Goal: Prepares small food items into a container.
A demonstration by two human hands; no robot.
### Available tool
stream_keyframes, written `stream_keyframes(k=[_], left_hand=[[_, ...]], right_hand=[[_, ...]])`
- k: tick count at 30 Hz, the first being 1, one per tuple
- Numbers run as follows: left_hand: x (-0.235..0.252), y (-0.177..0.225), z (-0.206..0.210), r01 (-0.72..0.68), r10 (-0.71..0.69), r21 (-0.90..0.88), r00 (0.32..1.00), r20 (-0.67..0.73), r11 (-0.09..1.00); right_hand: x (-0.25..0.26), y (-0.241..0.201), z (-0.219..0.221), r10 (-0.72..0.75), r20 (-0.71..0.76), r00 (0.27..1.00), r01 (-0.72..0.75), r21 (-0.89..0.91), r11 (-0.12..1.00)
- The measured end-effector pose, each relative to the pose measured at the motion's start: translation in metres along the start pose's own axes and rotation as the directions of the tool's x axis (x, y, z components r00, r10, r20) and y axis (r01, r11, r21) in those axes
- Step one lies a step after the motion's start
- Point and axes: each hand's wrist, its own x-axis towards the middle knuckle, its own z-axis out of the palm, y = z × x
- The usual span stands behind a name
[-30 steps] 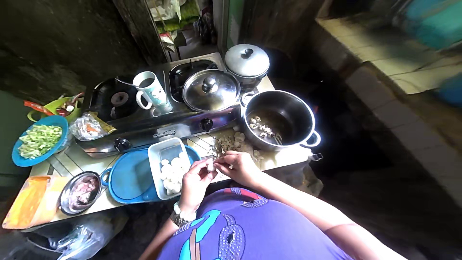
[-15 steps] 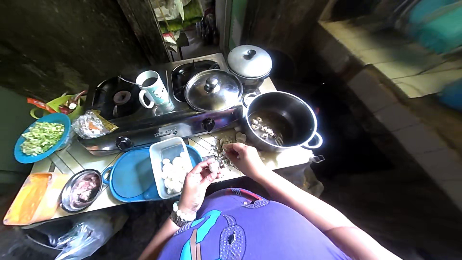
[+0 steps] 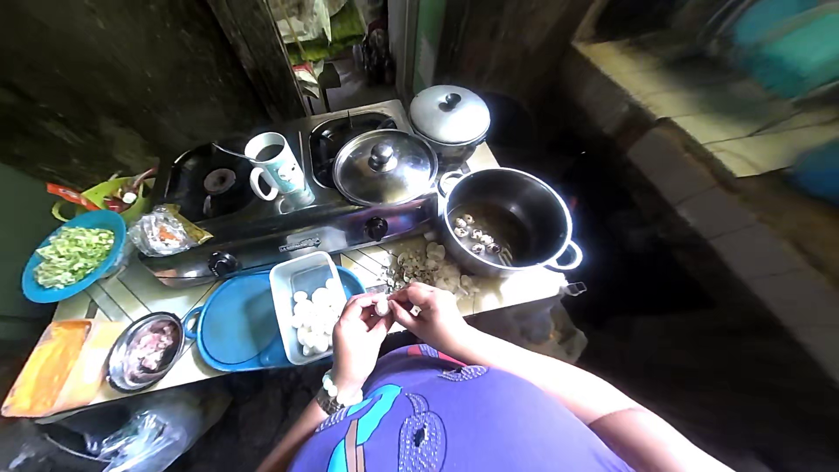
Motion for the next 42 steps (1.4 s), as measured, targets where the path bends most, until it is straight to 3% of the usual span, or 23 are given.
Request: stream_keyframes(k=[4,10,15,19,26,34,42], left_hand=[[-0.001,-0.002,-0.001,-0.003,0.003,-0.029,1.0,0.024,1.0],[0.003,0.009,-0.006,0.266,-0.248,-0.192,0.962,0.113,0.945],[0.006,0.006,-0.008,0.319,-0.289,-0.26,0.946,0.147,0.911],[0.006,0.004,-0.006,0.264,-0.255,-0.218,0.964,0.07,0.94],[0.004,0.006,-0.001,0.182,-0.18,-0.045,0.982,0.052,0.982],[0.0,0.005,-0.002,0.246,-0.241,-0.125,0.969,0.054,0.961],[0.0,0.009,-0.009,0.368,-0.345,-0.336,0.93,0.128,0.867]], right_hand=[[0.0,0.0,0.0,0.005,-0.016,1.0,-0.006,-0.053,0.999],[0.005,0.004,-0.009,0.092,-0.034,0.995,-0.094,-0.057,0.994],[0.012,0.011,-0.019,0.097,-0.051,0.994,-0.103,-0.143,0.984],[0.02,0.018,-0.026,0.3,0.183,0.936,-0.251,-0.248,0.936],[0.012,0.001,-0.015,0.088,0.245,0.965,-0.096,0.022,0.995],[0.002,0.008,-0.004,-0.041,0.103,0.994,0.05,-0.078,0.996],[0.005,0.006,-0.003,-0.078,-0.016,0.997,0.076,-0.115,0.99]])
